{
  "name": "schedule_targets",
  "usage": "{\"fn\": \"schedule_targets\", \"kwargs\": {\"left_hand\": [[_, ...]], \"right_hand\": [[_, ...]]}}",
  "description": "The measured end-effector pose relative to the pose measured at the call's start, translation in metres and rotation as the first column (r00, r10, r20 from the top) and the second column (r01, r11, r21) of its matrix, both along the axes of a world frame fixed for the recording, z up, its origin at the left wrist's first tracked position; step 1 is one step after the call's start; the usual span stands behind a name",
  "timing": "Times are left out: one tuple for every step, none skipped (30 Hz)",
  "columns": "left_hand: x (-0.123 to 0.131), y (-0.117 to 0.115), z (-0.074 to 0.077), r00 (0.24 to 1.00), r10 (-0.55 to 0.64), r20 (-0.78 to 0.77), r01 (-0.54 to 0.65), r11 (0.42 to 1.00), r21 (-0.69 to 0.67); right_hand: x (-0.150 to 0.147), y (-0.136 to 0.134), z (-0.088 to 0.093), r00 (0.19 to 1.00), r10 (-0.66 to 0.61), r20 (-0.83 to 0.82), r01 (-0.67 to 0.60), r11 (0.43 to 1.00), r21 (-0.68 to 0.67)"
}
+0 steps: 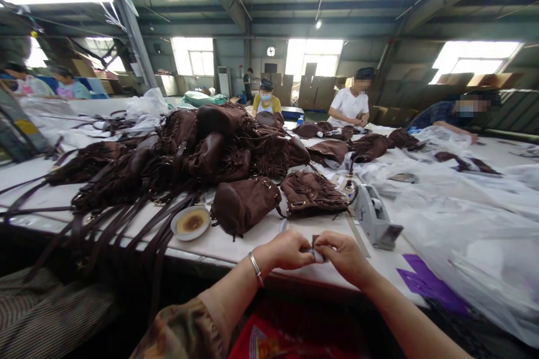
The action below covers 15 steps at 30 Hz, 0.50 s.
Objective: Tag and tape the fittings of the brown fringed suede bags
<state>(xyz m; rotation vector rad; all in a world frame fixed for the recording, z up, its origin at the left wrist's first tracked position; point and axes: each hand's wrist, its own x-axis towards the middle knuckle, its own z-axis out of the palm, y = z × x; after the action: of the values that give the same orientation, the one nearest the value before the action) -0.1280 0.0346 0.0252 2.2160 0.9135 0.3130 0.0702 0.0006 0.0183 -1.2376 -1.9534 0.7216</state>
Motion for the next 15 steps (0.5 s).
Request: {"fn": "schedule_targets", "kwargs": {"left_hand": [[-0.001,-0.001,0.001,1.000,-0.018,0.012,0.018,1.000,-0.013],[-0.001,-0.002,0.001,0.999,-0.028,0.031,0.029,0.999,-0.040],[-0.001,-0.002,0.000,0.998,-0.030,0.052,0.034,0.996,-0.078],[-0.001,-0.003,0.000,0.997,-0.019,0.071,0.028,0.993,-0.119],[0.000,-0.004,-0.001,0.996,0.002,0.085,0.011,0.988,-0.152],[0.002,-0.004,-0.003,0.995,0.028,0.093,-0.012,0.986,-0.168],[0.003,-0.005,-0.004,0.994,0.051,0.100,-0.033,0.985,-0.168],[0.005,-0.005,-0.006,0.992,0.068,0.108,-0.050,0.986,-0.162],[0.007,-0.005,-0.008,0.990,0.079,0.117,-0.060,0.986,-0.156],[0.008,-0.004,-0.010,0.989,0.085,0.124,-0.065,0.986,-0.155],[0.009,-0.004,-0.012,0.988,0.088,0.128,-0.067,0.985,-0.161],[0.010,-0.003,-0.014,0.988,0.092,0.125,-0.070,0.983,-0.169],[0.011,-0.003,-0.016,0.989,0.097,0.116,-0.075,0.981,-0.177],[0.011,-0.003,-0.017,0.990,0.099,0.100,-0.081,0.981,-0.178],[0.012,-0.003,-0.018,0.992,0.098,0.080,-0.083,0.982,-0.169]], "right_hand": [[0.000,-0.001,-0.002,0.999,-0.029,-0.030,0.028,0.999,-0.041],[-0.001,-0.003,-0.003,0.996,-0.069,-0.059,0.065,0.996,-0.069],[-0.001,-0.004,-0.005,0.990,-0.109,-0.084,0.101,0.991,-0.092],[-0.002,-0.006,-0.006,0.984,-0.145,-0.105,0.133,0.985,-0.111],[-0.002,-0.007,-0.007,0.978,-0.172,-0.120,0.158,0.980,-0.123],[-0.003,-0.008,-0.009,0.973,-0.190,-0.128,0.175,0.977,-0.124],[-0.003,-0.008,-0.011,0.971,-0.199,-0.131,0.184,0.976,-0.118],[-0.004,-0.009,-0.012,0.971,-0.200,-0.131,0.186,0.977,-0.108],[-0.004,-0.009,-0.014,0.971,-0.198,-0.131,0.186,0.978,-0.100],[-0.004,-0.010,-0.016,0.971,-0.197,-0.134,0.184,0.978,-0.101],[-0.004,-0.010,-0.017,0.971,-0.195,-0.140,0.180,0.977,-0.116],[-0.004,-0.010,-0.017,0.971,-0.189,-0.145,0.170,0.976,-0.139],[-0.003,-0.010,-0.016,0.974,-0.178,-0.140,0.155,0.975,-0.159],[-0.002,-0.009,-0.014,0.980,-0.157,-0.122,0.137,0.977,-0.165],[0.000,-0.009,-0.010,0.988,-0.126,-0.087,0.112,0.982,-0.154]]}}
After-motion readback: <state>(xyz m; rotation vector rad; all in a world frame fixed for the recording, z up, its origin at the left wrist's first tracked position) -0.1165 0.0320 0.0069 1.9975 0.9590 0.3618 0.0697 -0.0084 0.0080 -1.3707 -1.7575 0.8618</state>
